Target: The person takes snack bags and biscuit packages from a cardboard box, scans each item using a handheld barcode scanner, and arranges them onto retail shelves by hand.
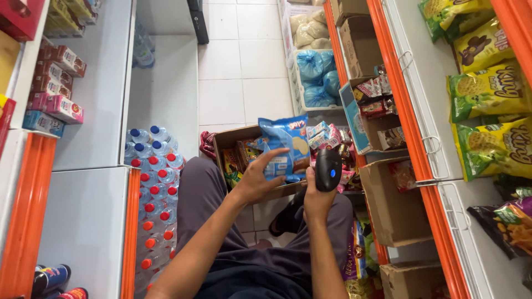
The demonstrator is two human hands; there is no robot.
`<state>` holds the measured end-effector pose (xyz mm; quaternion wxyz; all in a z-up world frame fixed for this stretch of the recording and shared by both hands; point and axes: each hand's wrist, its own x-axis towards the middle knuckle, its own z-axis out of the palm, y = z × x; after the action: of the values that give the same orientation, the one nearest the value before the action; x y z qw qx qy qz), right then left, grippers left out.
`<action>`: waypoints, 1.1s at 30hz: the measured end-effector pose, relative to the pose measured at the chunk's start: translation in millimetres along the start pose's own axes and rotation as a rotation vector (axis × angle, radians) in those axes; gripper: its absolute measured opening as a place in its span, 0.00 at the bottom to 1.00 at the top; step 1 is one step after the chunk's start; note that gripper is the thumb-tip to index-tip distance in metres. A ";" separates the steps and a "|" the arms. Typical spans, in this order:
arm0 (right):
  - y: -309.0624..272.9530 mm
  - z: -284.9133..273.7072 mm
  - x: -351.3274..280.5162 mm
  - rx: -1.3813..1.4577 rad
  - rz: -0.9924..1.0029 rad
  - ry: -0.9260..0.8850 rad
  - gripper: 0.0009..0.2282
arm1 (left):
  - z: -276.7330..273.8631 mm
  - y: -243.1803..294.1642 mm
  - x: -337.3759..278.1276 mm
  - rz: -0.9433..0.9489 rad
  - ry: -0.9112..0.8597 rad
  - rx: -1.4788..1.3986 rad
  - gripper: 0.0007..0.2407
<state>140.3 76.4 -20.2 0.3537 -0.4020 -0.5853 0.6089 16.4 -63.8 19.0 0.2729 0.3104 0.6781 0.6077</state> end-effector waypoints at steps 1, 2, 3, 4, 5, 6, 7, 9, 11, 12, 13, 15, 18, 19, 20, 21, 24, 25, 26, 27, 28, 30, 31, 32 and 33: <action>-2.8 -2.0 -4.5 0.000 -0.003 -0.003 0.09 | -2.0 3.1 1.9 0.003 0.003 0.000 0.29; -6.3 -5.2 -11.2 -0.116 0.066 -0.045 0.08 | -4.5 5.5 3.8 0.000 0.031 -0.003 0.29; -10.5 -6.6 -16.4 -0.230 0.131 -0.085 0.08 | -7.5 7.3 6.9 0.000 0.057 -0.005 0.30; -15.2 -7.1 -20.6 -0.227 0.125 -0.085 0.08 | -10.7 8.4 9.7 0.006 0.058 -0.004 0.30; -20.5 -8.3 -25.9 -0.258 0.142 -0.201 0.08 | -12.9 8.6 10.4 0.026 0.083 0.029 0.30; -26.3 -7.9 -29.5 -0.289 0.158 -0.316 0.09 | -13.9 8.4 10.4 0.046 0.107 0.061 0.30; -32.2 -6.0 -33.4 -0.289 0.155 -0.317 0.09 | -14.4 8.2 10.7 0.049 0.109 0.061 0.30; -43.3 -0.6 -42.6 -0.283 -0.203 -0.427 0.12 | -16.6 7.1 11.4 0.112 0.126 0.088 0.29; -51.3 3.5 -45.5 -0.314 -0.130 -0.465 0.11 | -17.6 6.0 11.1 0.138 0.133 0.095 0.29; -53.7 4.2 -47.1 -0.346 -0.053 -0.502 0.09 | -17.5 5.5 10.5 0.162 0.136 0.101 0.29; -55.2 4.6 -48.3 -0.347 -0.054 -0.499 0.09 | -17.2 5.2 10.7 0.164 0.135 0.099 0.29; -56.3 6.1 -50.2 -0.342 -0.117 -0.511 0.10 | -16.5 5.1 11.5 0.143 0.137 0.101 0.29; -55.8 4.8 -52.6 -0.321 -0.166 -0.499 0.10 | -17.2 5.7 9.8 0.156 0.135 0.091 0.28; -54.3 5.0 -51.3 -0.320 -0.171 -0.498 0.10 | -18.2 5.9 9.1 0.161 0.135 0.092 0.28; -52.6 4.6 -49.6 -0.250 -0.061 -0.424 0.12 | -19.1 5.8 7.5 0.149 0.118 0.064 0.28; -51.4 3.5 -46.2 -0.178 0.048 -0.349 0.13 | -20.3 5.3 6.5 0.137 0.101 0.037 0.28; -53.7 -3.7 -16.5 -0.293 -0.036 -0.140 0.12 | -22.5 -1.6 1.0 0.010 0.085 -0.103 0.22; -55.5 -6.1 -5.5 -0.292 -0.038 -0.137 0.12 | -23.5 -5.4 0.1 0.012 0.082 -0.103 0.22; -57.4 -7.6 6.0 -0.220 -0.024 -0.143 0.13 | -24.4 -9.3 0.9 0.044 0.089 -0.085 0.18; -58.2 -7.7 14.6 -0.149 -0.011 -0.149 0.13 | -23.6 -12.6 1.3 0.078 0.095 -0.067 0.15; -58.0 -6.9 21.2 -0.148 -0.013 -0.146 0.13 | -21.2 -14.8 1.0 0.080 0.093 -0.068 0.15; -57.0 -9.1 30.9 0.023 0.053 -0.346 0.15 | -15.5 -15.2 0.3 0.020 -0.030 -0.386 0.14; -55.4 -9.1 33.5 0.026 0.047 -0.343 0.15 | -14.8 -13.1 0.6 0.025 -0.033 -0.384 0.14; -53.5 -8.3 34.6 0.112 0.160 -0.351 0.15 | -14.4 -9.3 0.4 0.044 -0.078 -0.355 0.14; -53.4 -8.6 36.4 0.198 0.271 -0.358 0.16 | -13.9 -3.6 2.1 0.066 -0.122 -0.324 0.15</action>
<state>130.4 116.3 30.3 0.1971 -0.3258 -0.5171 0.7666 4.4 -71.6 17.0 0.3401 0.3206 0.5428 0.6978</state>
